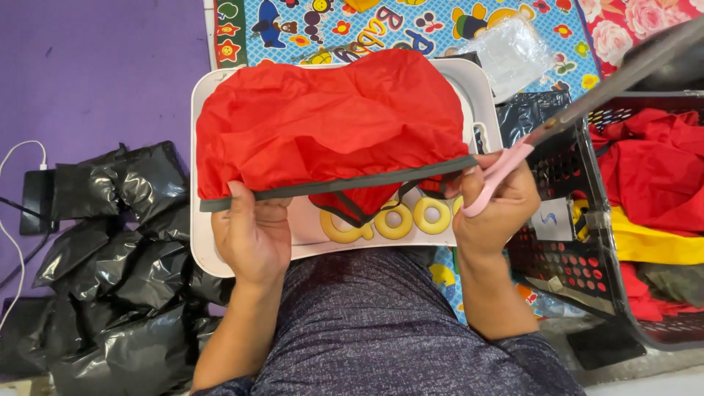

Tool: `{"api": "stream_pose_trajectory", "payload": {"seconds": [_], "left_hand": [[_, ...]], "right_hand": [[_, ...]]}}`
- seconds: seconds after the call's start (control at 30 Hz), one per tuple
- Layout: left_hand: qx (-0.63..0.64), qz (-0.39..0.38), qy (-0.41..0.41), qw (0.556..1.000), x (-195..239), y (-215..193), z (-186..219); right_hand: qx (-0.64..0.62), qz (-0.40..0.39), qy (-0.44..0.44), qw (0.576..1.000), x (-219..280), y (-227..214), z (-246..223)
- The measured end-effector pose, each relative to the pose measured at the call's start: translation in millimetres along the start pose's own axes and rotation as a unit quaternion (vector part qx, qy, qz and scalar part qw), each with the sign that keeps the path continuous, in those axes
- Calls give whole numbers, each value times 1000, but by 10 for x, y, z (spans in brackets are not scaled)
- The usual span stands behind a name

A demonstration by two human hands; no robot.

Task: The person uses pink-handled scissors to cut the black elastic band along the edge of a red fabric item. The person holds the fabric steady with their left hand while cutting with their right hand, working over a white tray.

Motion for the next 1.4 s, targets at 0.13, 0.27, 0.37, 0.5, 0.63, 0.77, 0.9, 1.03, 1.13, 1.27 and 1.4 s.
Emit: {"api": "stream_pose_trajectory", "payload": {"seconds": [0.13, 0.27, 0.37, 0.5, 0.63, 0.77, 0.9, 1.03, 1.13, 1.27, 1.4], "left_hand": [[-14, -28, -92, 995, -72, 40, -30], [-184, -206, -282, 919, 139, 230, -188], [-262, -346, -292, 852, 330, 315, -179], [-354, -318, -26, 879, 239, 562, 173], [-413, -277, 161, 853, 167, 703, -38], [-514, -235, 375, 735, 166, 725, -400], [-497, -177, 452, 720, -38, 655, -202], [-478, -148, 373, 781, -170, 603, 22], [-400, -244, 324, 822, -78, 787, -32], [-505, -284, 341, 740, 74, 913, -340], [-501, -246, 351, 752, -72, 821, -318]], "right_hand": [[-3, -17, 24, 1000, 59, 37, 78], [22, -42, 36, 998, 83, 120, 27], [55, -49, 48, 996, 127, 144, -10], [69, -62, 64, 994, 148, 188, -69], [81, -70, 62, 992, 163, 181, -82], [96, -89, 57, 990, 139, 139, -104], [143, -95, 49, 984, 5, 9, -79], [125, -84, 62, 987, -113, -159, 17], [117, -83, 76, 987, -113, -170, 45], [121, -98, 86, 984, -6, -131, -5], [144, -98, 79, 982, -78, -220, -67]]}}
Point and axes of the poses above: each hand's wrist, its own x-axis away from the middle knuckle, its own y-axis out of the palm, z = x × y, the point moved 7 cm from there along -x, towards the middle knuckle, and after that the axes turned 1 degree about z, right-handed, at the moved point
